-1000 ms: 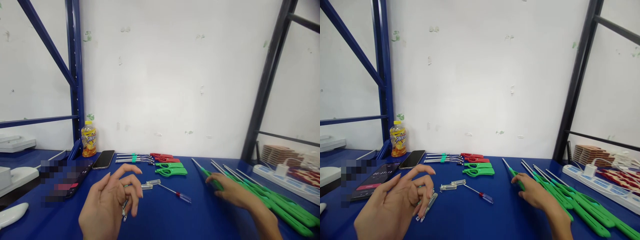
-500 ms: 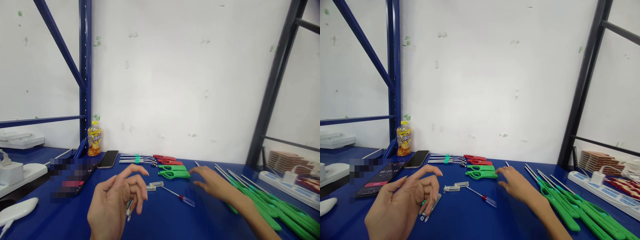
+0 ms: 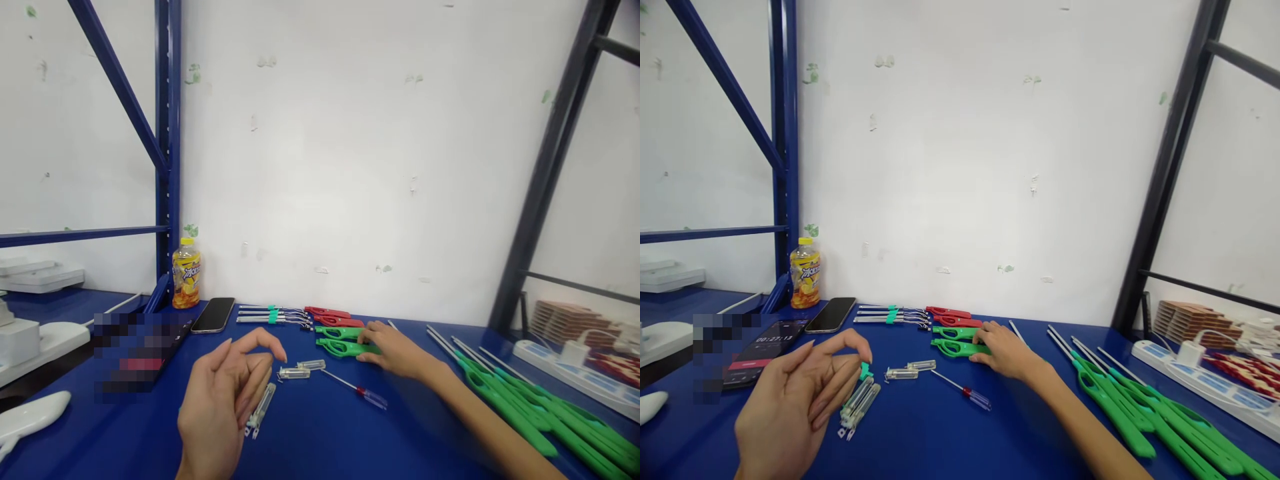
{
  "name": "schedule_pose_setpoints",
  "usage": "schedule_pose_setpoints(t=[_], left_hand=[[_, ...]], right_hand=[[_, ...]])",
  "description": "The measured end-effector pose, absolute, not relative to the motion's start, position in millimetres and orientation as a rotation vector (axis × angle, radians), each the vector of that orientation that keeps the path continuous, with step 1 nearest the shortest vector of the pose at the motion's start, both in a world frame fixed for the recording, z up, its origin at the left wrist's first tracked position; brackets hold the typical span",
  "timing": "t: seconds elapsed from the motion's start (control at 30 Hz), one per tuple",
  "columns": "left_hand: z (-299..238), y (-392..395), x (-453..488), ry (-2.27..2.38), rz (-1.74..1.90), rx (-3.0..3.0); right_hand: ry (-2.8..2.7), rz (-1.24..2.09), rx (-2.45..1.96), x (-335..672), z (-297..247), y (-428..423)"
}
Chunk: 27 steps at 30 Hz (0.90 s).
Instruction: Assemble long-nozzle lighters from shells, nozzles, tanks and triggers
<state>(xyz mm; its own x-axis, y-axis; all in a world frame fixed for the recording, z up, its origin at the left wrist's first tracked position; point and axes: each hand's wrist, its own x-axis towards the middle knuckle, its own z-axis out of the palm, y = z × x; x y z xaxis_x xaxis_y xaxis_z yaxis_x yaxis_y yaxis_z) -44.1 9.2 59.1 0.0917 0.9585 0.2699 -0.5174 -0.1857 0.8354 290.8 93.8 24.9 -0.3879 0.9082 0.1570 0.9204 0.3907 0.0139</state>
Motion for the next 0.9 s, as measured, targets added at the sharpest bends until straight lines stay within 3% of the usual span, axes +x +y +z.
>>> schedule_pose_setpoints(t=[0.33, 0.67, 0.9], left_hand=[[62, 11, -51, 0.564, 1.474, 1.083], [56, 25, -36, 1.124, 1.277, 1.596], [53, 18, -33, 1.186, 1.302, 1.593]], right_hand=[[-2.42, 0.113, -1.48, 299, 25, 88], [-2.262, 0.682, -1.205, 250, 52, 53], [-2.205, 0.727, -1.146, 246, 57, 48]])
